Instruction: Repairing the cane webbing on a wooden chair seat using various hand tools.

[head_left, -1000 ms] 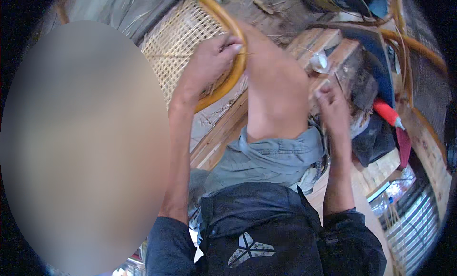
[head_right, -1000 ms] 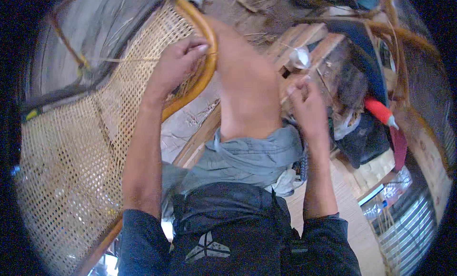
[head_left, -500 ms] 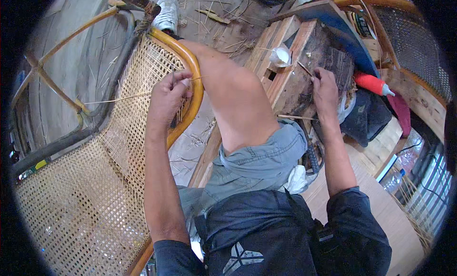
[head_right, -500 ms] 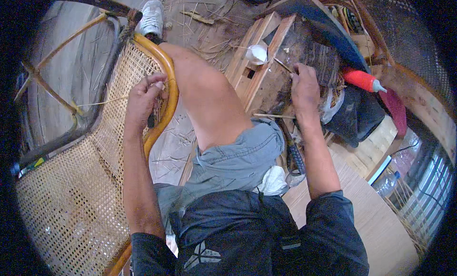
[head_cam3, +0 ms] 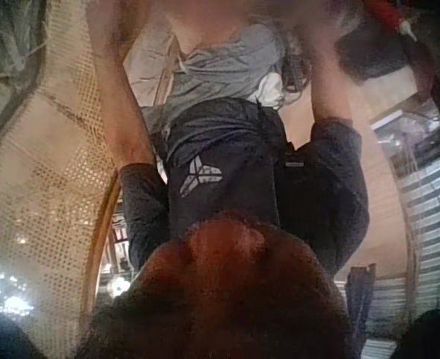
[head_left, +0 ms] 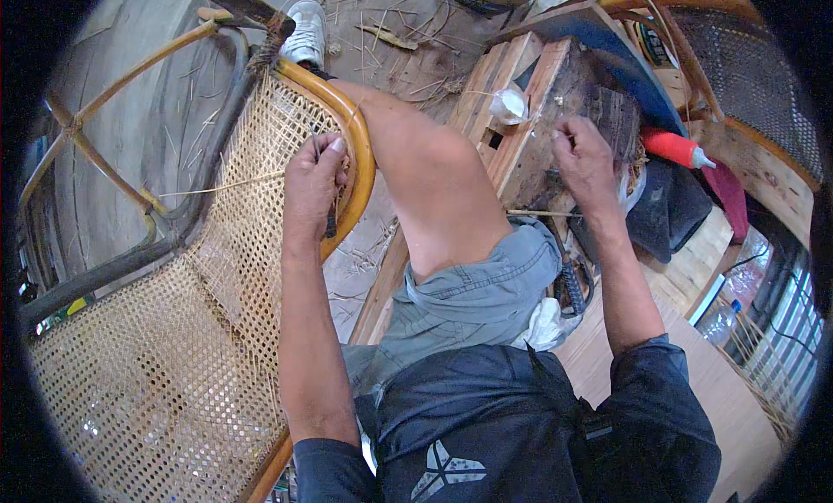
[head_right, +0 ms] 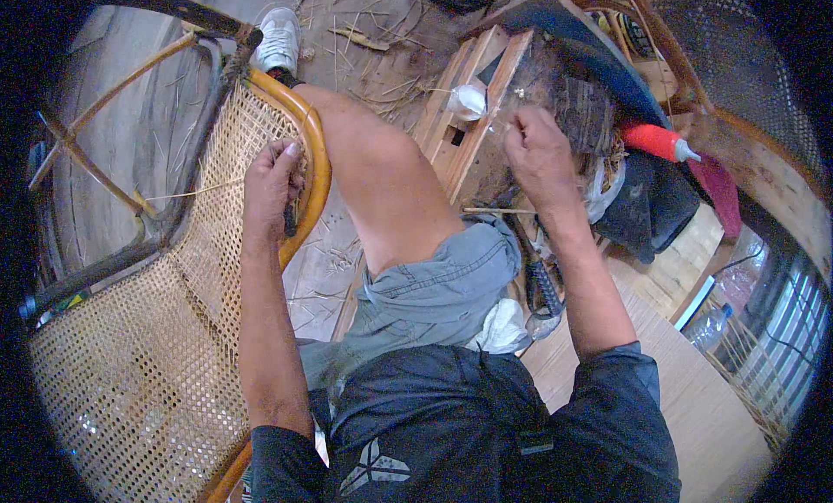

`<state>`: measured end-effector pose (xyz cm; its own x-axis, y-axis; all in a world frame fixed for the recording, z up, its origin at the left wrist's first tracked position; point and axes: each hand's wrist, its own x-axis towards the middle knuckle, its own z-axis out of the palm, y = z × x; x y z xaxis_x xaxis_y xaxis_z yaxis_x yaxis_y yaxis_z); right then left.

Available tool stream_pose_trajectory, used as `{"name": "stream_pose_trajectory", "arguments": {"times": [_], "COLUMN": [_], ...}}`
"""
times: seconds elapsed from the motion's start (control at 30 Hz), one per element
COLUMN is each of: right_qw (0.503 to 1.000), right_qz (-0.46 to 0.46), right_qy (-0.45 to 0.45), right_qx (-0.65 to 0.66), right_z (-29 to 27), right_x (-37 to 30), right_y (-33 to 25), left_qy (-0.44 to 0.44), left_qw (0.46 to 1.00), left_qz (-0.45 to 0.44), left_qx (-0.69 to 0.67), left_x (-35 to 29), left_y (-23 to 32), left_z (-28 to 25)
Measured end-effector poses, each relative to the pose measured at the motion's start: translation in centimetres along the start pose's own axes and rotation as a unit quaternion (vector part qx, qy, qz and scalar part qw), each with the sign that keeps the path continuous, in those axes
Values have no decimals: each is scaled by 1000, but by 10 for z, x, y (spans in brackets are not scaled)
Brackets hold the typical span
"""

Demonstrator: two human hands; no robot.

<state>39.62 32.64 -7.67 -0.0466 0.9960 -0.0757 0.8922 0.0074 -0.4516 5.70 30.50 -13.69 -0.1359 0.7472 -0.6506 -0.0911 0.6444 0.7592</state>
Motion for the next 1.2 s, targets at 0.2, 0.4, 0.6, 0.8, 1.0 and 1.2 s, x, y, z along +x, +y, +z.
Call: {"name": "stream_pose_trajectory", "arguments": {"times": [0.2,0.4,0.6,0.8,1.0,1.2], "right_qw": [1000,993,990,968,893,883], "right_qz": [20,-44,9,26,-12,-86], "right_qy": [14,-25,-132,-218,-371,-363], "right_qx": [11,102,49,-117,-255,-285], "right_z": [18,59,216,306,317,310], "right_x": [-9,52,167,131,131,119], "right_y": [-15,-36,-23,41,53,37], "left_qy": [4,6,18,24,24,23], "left_qw": [999,993,983,980,976,973], "left_qz": [-17,-46,-65,-84,-75,-86], "left_qx": [-29,-108,-173,-179,-202,-213], "left_x": [3,6,11,13,11,12], "left_y": [-3,-1,-4,-7,-6,-8], "left_z": [-4,-11,-16,-19,-18,-19]}}
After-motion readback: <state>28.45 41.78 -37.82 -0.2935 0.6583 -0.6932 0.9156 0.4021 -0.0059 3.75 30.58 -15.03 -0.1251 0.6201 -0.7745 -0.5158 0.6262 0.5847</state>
